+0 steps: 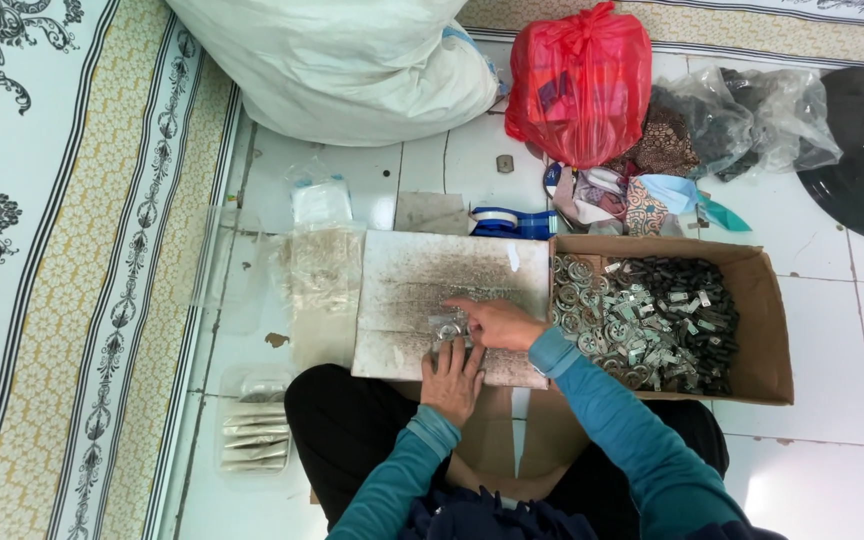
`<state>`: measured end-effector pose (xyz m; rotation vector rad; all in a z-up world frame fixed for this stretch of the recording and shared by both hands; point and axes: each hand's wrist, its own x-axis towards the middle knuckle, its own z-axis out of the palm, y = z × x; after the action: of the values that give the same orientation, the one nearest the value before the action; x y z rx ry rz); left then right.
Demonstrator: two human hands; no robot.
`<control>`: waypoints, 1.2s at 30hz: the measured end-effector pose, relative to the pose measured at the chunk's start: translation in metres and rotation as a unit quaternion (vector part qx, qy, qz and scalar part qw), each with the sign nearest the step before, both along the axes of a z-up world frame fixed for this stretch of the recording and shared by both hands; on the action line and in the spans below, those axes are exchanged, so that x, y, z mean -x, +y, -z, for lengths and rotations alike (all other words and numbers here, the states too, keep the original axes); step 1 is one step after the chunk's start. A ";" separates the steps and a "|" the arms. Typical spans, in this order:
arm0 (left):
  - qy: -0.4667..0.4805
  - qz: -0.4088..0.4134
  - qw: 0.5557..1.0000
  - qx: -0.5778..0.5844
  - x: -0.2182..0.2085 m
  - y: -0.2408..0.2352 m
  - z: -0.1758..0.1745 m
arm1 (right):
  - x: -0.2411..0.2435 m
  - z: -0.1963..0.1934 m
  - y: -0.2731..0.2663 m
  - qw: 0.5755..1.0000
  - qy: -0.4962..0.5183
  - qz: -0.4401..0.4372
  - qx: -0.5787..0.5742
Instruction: The person sits on the floor and repeatedly picks small metal hardware pieces from a cardboard box, places them into clear plastic bags, seals the bags, and sets them aside. The process is repeated multiple times throughout the clip.
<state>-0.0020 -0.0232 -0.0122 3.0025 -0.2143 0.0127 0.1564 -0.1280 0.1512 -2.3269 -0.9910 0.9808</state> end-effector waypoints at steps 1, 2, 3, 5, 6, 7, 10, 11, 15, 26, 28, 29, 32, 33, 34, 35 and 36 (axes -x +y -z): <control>0.000 -0.001 1.000 0.000 0.000 0.000 0.001 | 0.002 0.012 0.002 1.000 0.000 -0.001 0.000; 0.006 -0.002 1.000 -0.005 0.000 0.000 0.001 | 0.003 0.024 0.002 0.998 -0.052 -0.018 0.024; 0.011 -0.003 1.000 -0.010 -0.001 -0.001 0.002 | 0.004 0.036 0.003 0.993 -0.103 -0.035 0.049; 0.033 -0.002 0.999 -0.008 0.000 -0.001 0.003 | 0.016 0.038 0.008 0.983 -0.160 -0.049 0.071; 0.055 0.000 0.998 -0.008 -0.002 -0.001 0.004 | 0.021 0.039 0.010 0.970 -0.217 -0.062 0.092; 0.054 0.000 0.999 -0.007 -0.002 -0.001 0.001 | 0.020 0.050 0.009 0.970 -0.218 -0.062 0.092; 0.081 0.002 0.997 -0.010 -0.001 -0.001 -0.005 | 0.024 0.070 0.012 0.953 -0.273 -0.053 0.120; 0.082 0.004 0.997 -0.008 -0.001 0.000 -0.005 | 0.027 0.068 0.014 0.943 -0.301 -0.043 0.134; 0.056 0.005 0.998 -0.004 -0.001 0.001 -0.014 | 0.012 0.024 0.022 0.935 -0.275 0.043 0.221; -0.107 -0.015 0.974 0.198 -0.002 0.042 0.006 | 0.016 0.046 -0.025 0.960 -0.108 0.253 -0.055; -0.150 -0.034 0.964 0.217 -0.005 0.054 0.007 | 0.032 0.067 -0.032 0.938 -0.163 0.279 -0.127; -0.170 -0.032 0.968 0.183 -0.009 0.058 0.004 | 0.043 0.065 -0.031 0.928 -0.203 0.266 -0.161; -0.220 -0.003 0.968 0.118 -0.017 0.067 0.002 | 0.067 0.091 -0.032 0.908 -0.321 0.206 -0.173; -0.253 0.031 0.963 0.088 -0.020 0.071 0.002 | 0.072 0.105 -0.032 0.889 -0.400 0.164 -0.150; -0.250 0.018 0.964 0.085 -0.026 0.071 0.000 | 0.074 0.103 -0.032 0.893 -0.395 0.153 -0.154; -0.271 0.039 0.959 0.076 -0.030 0.073 -0.001 | 0.076 0.102 -0.030 0.885 -0.420 0.144 -0.138; -0.291 0.058 0.953 0.065 -0.035 0.077 -0.001 | 0.077 0.101 -0.026 0.876 -0.446 0.133 -0.125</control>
<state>0.0329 0.0535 -0.0107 2.7634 -0.4260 0.8666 0.0797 -0.1538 0.0507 -2.5814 -0.9611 -0.3863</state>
